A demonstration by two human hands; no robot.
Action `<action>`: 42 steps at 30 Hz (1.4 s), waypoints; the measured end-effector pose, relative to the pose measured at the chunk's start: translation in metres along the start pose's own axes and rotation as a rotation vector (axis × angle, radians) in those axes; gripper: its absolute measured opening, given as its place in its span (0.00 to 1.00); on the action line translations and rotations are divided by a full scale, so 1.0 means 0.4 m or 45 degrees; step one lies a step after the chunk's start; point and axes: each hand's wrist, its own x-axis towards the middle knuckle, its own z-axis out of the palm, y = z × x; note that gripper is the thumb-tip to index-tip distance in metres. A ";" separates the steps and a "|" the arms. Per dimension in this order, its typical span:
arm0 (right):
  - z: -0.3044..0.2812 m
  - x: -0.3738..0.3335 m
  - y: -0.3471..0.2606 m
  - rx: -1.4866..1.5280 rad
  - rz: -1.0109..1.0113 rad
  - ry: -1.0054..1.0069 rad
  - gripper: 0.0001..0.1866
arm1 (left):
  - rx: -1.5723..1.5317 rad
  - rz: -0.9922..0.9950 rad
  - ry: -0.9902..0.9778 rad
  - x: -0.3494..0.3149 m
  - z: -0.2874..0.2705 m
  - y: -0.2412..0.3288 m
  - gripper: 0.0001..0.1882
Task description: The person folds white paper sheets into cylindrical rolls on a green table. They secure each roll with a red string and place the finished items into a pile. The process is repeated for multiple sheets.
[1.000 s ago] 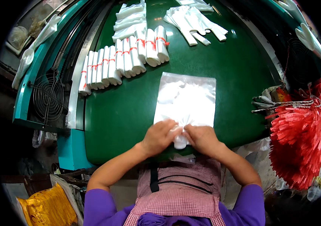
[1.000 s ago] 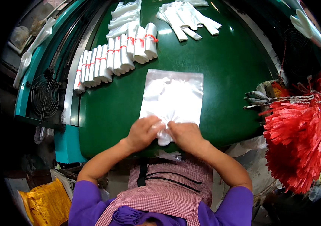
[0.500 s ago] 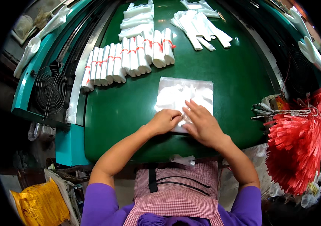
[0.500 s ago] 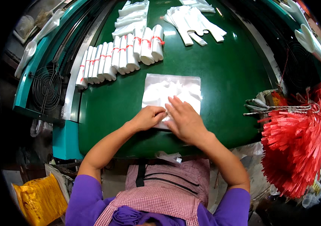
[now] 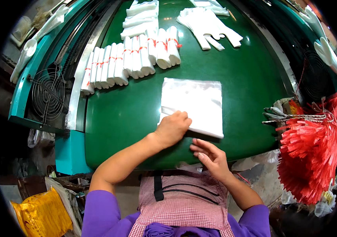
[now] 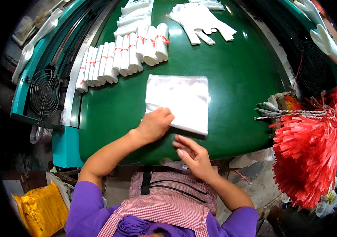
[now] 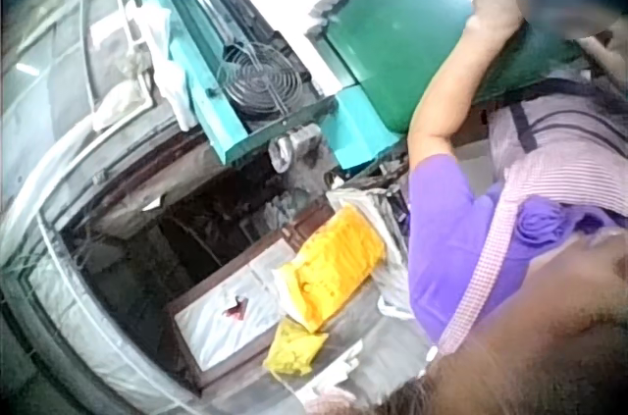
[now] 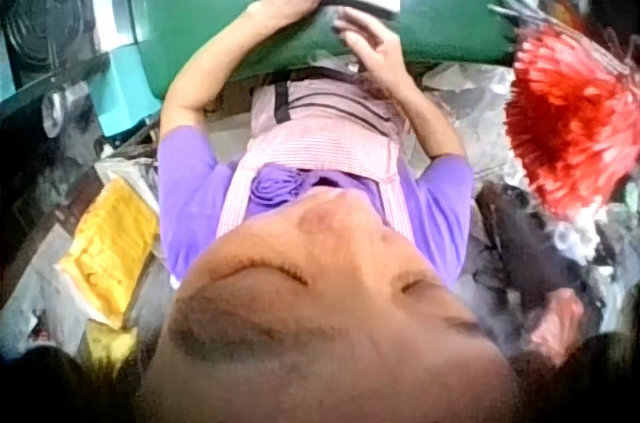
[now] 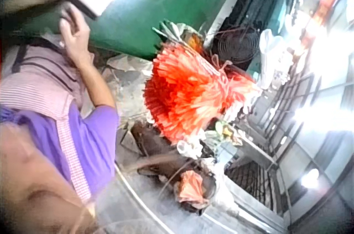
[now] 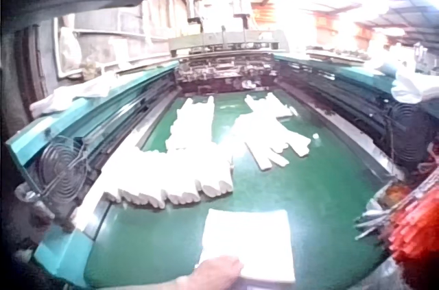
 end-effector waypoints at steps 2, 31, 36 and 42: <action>-0.019 0.006 0.010 0.525 0.474 0.053 0.30 | -0.293 -0.105 -0.045 -0.003 -0.018 -0.035 0.16; -0.036 -0.027 -0.097 -1.612 -0.431 -0.371 0.32 | 0.007 0.155 -0.314 -0.125 -0.087 0.099 0.19; -0.085 0.023 -0.062 -1.162 -0.265 -0.123 0.15 | -0.229 -0.198 -0.338 -0.123 -0.136 0.033 0.14; -0.114 0.120 0.017 -0.545 -0.075 0.256 0.16 | -0.136 0.065 0.120 -0.035 -0.061 0.022 0.14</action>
